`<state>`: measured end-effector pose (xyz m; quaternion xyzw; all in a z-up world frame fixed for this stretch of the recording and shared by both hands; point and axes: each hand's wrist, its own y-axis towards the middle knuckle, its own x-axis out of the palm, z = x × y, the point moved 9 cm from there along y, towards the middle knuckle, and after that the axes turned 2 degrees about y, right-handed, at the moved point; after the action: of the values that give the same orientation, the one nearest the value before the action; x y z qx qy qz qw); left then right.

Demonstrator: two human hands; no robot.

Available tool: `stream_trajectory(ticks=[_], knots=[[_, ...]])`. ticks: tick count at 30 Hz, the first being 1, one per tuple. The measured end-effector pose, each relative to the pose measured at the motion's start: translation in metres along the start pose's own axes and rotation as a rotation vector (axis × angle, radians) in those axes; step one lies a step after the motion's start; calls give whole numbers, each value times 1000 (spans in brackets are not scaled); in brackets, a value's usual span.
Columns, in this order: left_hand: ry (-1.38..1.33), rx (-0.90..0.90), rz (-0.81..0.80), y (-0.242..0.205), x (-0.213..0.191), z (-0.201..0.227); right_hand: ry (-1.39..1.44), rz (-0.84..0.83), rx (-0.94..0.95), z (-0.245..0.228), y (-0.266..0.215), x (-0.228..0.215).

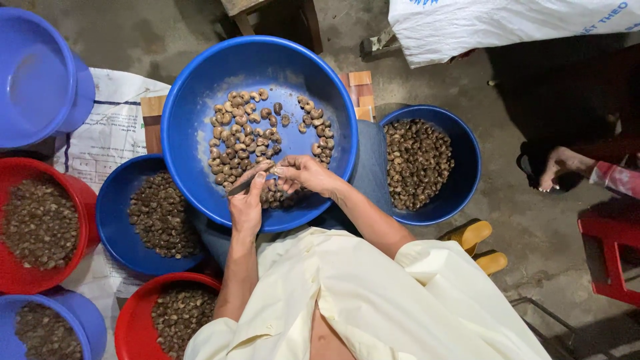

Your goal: Cleaning and scraping individual nuts using a small hand tool in a processing facility.

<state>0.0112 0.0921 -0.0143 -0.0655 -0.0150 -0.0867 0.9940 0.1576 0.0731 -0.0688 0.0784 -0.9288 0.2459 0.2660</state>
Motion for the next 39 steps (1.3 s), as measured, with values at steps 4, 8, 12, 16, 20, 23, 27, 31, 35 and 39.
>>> stream_trajectory(ticks=[4,8,12,16,20,23,27,31,35,39], knots=[[31,60,-13,0,4,3,-65,-32,34,-1,-3,2],[-4,21,11,-3,9,14,56,58,32,4,1,-2],[-38,19,9,-4,8,12,132,112,31,-1,-1,-4],[-53,-7,18,-2,3,1,187,135,46,9,1,-5],[-111,-26,46,0,-1,-11,192,142,32,7,1,0],[-84,-8,32,-2,2,0,148,159,12,8,1,-4],[-78,-11,49,-1,0,2,112,165,-16,7,-1,-5],[-53,-1,39,-2,2,7,116,197,-68,-1,-4,-1],[-23,16,26,-2,-2,-7,132,207,-56,-5,-7,2],[-39,25,43,-3,-3,-1,140,221,-64,-1,-6,1]])
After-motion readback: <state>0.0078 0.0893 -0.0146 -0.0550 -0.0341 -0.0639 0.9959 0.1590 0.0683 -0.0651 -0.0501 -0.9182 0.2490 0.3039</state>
